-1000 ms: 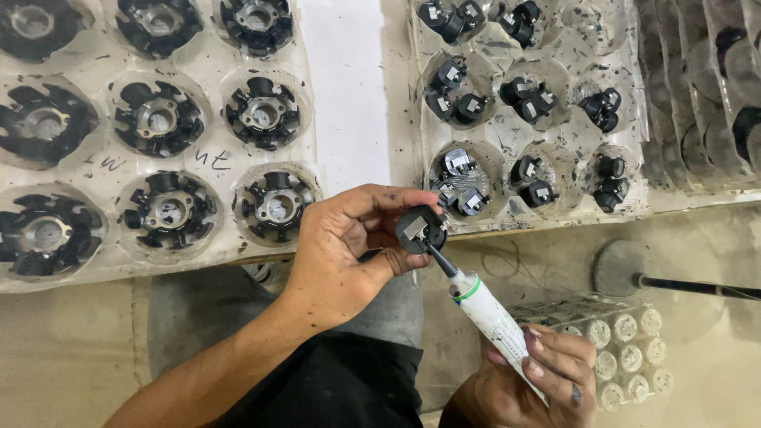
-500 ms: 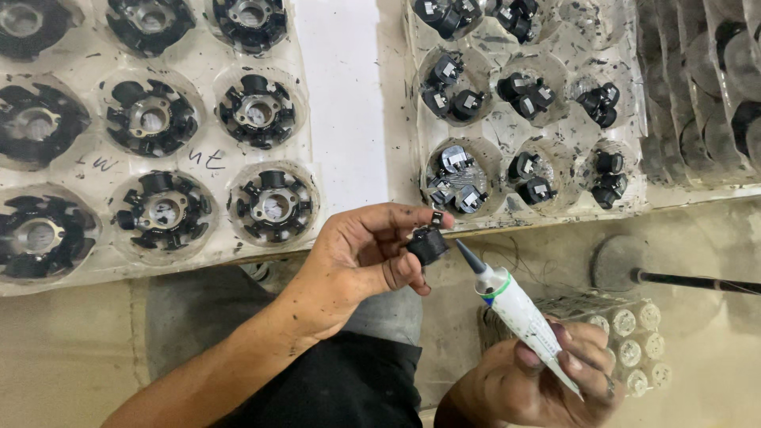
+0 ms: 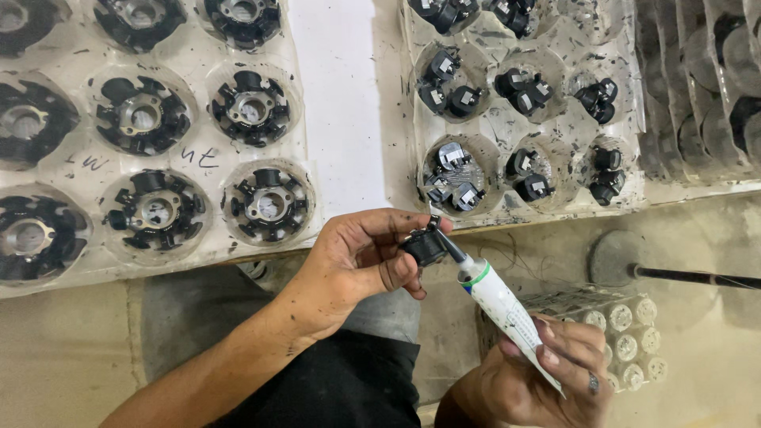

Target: The person sits on the floor and applies adhesive from a squeeze tube to small black plastic components, picking each part from a blister tray, dispensing glue onto it, and placing it back into the tray one at a time.

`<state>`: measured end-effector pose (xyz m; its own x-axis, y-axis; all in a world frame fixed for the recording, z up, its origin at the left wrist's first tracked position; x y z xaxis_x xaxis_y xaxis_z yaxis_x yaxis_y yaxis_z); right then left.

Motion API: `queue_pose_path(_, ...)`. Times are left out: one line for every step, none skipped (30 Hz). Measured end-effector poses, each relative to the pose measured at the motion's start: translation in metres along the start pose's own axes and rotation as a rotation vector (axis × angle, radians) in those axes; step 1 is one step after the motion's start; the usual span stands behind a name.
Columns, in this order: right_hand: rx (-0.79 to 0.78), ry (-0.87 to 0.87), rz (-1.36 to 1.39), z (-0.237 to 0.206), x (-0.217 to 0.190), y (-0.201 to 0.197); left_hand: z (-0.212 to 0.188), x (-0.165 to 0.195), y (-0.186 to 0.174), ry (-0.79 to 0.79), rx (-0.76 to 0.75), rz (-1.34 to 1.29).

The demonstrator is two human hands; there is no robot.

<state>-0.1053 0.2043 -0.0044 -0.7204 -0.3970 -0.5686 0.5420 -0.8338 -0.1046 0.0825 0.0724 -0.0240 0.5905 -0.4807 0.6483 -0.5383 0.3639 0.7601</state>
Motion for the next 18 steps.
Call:
queue_pose_path(0.008,0.016,0.022,0.000,0.000,0.000,0.001,0.000,-0.001,-0.001,0.001,-0.006)
queue_pose_path(0.020,0.036,0.047,-0.001,0.000,0.001,0.001,0.000,-0.001,-0.004,0.003,-0.013)
queue_pose_path(0.036,0.055,0.067,-0.001,0.000,0.002,0.001,-0.001,-0.002,-0.009,0.005,-0.011)
queue_pose_path(0.052,0.075,0.087,-0.001,0.000,0.003,0.001,-0.001,-0.002,-0.014,0.007,-0.009)
queue_pose_path(0.071,0.095,0.103,-0.001,-0.001,0.004,0.001,-0.001,-0.003,-0.019,0.009,-0.007)
queue_pose_path(0.082,0.102,0.109,0.000,-0.001,0.005,0.001,-0.002,-0.003,-0.026,0.003,-0.028)
queue_pose_path(0.094,0.110,0.115,0.001,-0.002,0.006,0.000,-0.002,-0.003,-0.033,-0.004,-0.049)
queue_pose_path(0.100,0.105,0.113,0.003,-0.002,0.008,0.000,-0.003,-0.003,-0.041,-0.011,-0.071)
queue_pose_path(0.107,0.099,0.111,0.005,-0.003,0.009,0.000,-0.003,-0.003,-0.049,-0.012,-0.076)
queue_pose_path(0.109,0.107,0.123,0.007,-0.004,0.009,-0.001,-0.003,-0.003,-0.055,-0.014,-0.080)
queue_pose_path(0.111,0.114,0.136,0.008,-0.005,0.009,-0.001,-0.003,-0.003,-0.060,-0.015,-0.083)
queue_pose_path(0.113,0.123,0.148,0.009,-0.006,0.009,-0.001,-0.003,-0.003,-0.063,-0.016,-0.094)
queue_pose_path(0.108,0.132,0.149,0.010,-0.006,0.008,-0.001,-0.003,-0.003,-0.066,-0.017,-0.104)
queue_pose_path(0.104,0.141,0.149,0.010,-0.006,0.007,-0.001,-0.003,-0.002,-0.070,-0.018,-0.113)
queue_pose_path(0.102,0.139,0.148,0.010,-0.004,0.005,-0.001,-0.002,-0.001,-0.069,-0.011,-0.118)
queue_pose_path(0.101,0.138,0.146,0.010,-0.003,0.002,0.001,-0.002,0.000,-0.067,-0.005,-0.123)
queue_pose_path(0.103,0.126,0.146,0.012,0.003,0.000,0.003,-0.001,0.001,-0.067,0.002,-0.128)
queue_pose_path(0.117,0.110,0.165,0.013,0.008,-0.005,0.007,0.000,0.002,-0.032,0.041,-0.041)
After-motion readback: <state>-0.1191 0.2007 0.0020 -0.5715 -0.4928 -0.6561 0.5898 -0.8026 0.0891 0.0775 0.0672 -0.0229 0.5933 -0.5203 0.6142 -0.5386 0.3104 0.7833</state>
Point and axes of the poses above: each hand's wrist, its own z-axis towards the middle knuckle, its own y-axis out of the palm, x = y × z, the point moved 5 cm from there along z, towards the middle knuckle
